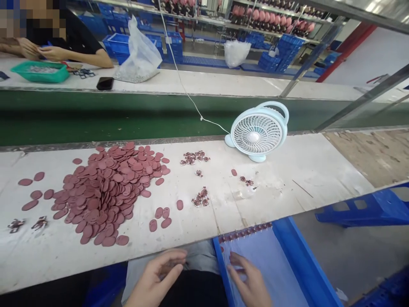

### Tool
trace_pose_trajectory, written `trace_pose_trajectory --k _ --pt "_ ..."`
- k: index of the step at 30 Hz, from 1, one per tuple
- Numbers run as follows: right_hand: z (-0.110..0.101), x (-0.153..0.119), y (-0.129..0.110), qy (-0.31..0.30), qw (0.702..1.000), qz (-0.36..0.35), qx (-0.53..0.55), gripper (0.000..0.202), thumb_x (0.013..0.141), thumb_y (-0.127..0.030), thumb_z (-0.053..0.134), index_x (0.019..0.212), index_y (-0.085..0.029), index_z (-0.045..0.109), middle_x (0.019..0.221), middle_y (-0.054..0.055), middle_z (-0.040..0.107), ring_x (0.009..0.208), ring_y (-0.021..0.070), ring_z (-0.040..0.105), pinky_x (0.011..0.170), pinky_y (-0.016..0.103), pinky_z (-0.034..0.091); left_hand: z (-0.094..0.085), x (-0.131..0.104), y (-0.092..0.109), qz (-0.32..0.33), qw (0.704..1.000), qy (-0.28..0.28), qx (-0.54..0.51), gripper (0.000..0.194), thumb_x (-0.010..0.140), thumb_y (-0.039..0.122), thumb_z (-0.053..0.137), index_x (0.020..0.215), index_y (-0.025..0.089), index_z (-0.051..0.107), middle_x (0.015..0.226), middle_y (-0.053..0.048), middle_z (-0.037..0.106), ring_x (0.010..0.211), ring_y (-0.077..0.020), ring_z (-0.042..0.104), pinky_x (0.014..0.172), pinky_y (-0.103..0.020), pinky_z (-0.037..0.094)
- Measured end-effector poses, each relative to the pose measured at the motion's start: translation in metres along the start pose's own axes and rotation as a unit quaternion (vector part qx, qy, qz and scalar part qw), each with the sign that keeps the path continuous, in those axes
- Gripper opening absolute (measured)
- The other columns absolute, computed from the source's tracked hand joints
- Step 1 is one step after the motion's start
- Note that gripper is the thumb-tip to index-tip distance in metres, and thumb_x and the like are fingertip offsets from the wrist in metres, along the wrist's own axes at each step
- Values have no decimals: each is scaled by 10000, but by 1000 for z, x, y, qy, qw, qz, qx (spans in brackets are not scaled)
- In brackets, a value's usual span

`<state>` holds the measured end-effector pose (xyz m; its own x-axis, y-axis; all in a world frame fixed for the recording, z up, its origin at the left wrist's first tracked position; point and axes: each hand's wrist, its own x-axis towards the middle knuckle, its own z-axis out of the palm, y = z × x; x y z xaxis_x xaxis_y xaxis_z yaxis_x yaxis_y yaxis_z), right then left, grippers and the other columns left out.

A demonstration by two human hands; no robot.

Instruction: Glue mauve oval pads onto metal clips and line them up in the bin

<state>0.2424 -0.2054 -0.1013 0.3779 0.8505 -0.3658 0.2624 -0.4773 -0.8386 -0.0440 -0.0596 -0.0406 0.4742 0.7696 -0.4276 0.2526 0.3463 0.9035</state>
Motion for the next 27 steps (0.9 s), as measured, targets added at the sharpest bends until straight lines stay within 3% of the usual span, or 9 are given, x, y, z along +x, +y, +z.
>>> trace_pose_trajectory --k 3,5,8,9,11,16,22,24,27 --pt "-25 12 -45 31 941 76 327 293 897 -475 712 978 -194 734 770 40 699 643 172 675 506 238 566 -35 -2 8 33 994 88 59 273 921 417 649 1116 262 761 1236 -83 745 1067 -259 726 929 -330 586" --pt "-36 37 -71 -24 804 87 587 309 951 -476 640 1085 -200 680 734 -9 609 524 103 571 395 179 487 -56 2 11 78 978 148 124 262 924 388 652 1140 273 746 1263 -69 728 1098 -255 712 935 -333 589" --pt "-43 95 -98 -180 532 63 825 506 978 -413 588 1418 -223 423 933 15 565 621 92 582 420 159 518 -72 19 22 158 940 188 238 261 948 331 623 1185 277 718 1284 -64 700 1160 -246 673 972 -356 576" --pt "-44 117 -103 -234 466 60 851 560 971 -364 585 1457 -238 338 967 19 536 647 94 576 430 161 523 -72 27 27 179 926 187 275 256 959 310 606 1188 272 714 1267 -65 703 1151 -238 672 973 -361 575" --pt "-46 155 -108 -314 398 70 859 583 955 -263 556 1453 -264 253 944 2 471 624 84 512 415 150 486 -63 49 39 218 899 179 335 243 980 262 564 1169 244 715 1236 -80 710 1133 -231 670 981 -379 569" --pt "-47 200 -112 -337 398 76 850 423 935 -157 503 1311 -259 338 774 -57 339 551 79 378 375 110 353 -33 105 59 258 884 105 376 236 959 170 550 1115 220 720 1254 -87 705 1173 -269 629 1000 -455 548" --pt "-35 177 -134 -278 423 59 860 176 941 -192 569 1100 -224 502 707 -82 385 490 71 372 434 176 459 -40 121 64 251 909 63 326 218 967 211 550 970 224 767 1146 -95 749 1089 -272 665 959 -435 550" --pt "-25 157 -152 -208 500 56 839 222 974 -304 590 1166 -212 527 717 -73 458 490 70 419 450 175 493 -46 116 68 245 919 63 303 202 963 244 576 1033 232 766 1168 -98 745 1112 -267 664 978 -419 537" --pt "-4 126 -177 -94 688 78 716 320 968 -467 609 1129 -190 614 674 -69 499 429 37 422 379 119 434 -49 102 73 194 966 82 146 248 979 299 574 1154 216 729 1229 -125 730 1024 -241 710 803 -334 587"
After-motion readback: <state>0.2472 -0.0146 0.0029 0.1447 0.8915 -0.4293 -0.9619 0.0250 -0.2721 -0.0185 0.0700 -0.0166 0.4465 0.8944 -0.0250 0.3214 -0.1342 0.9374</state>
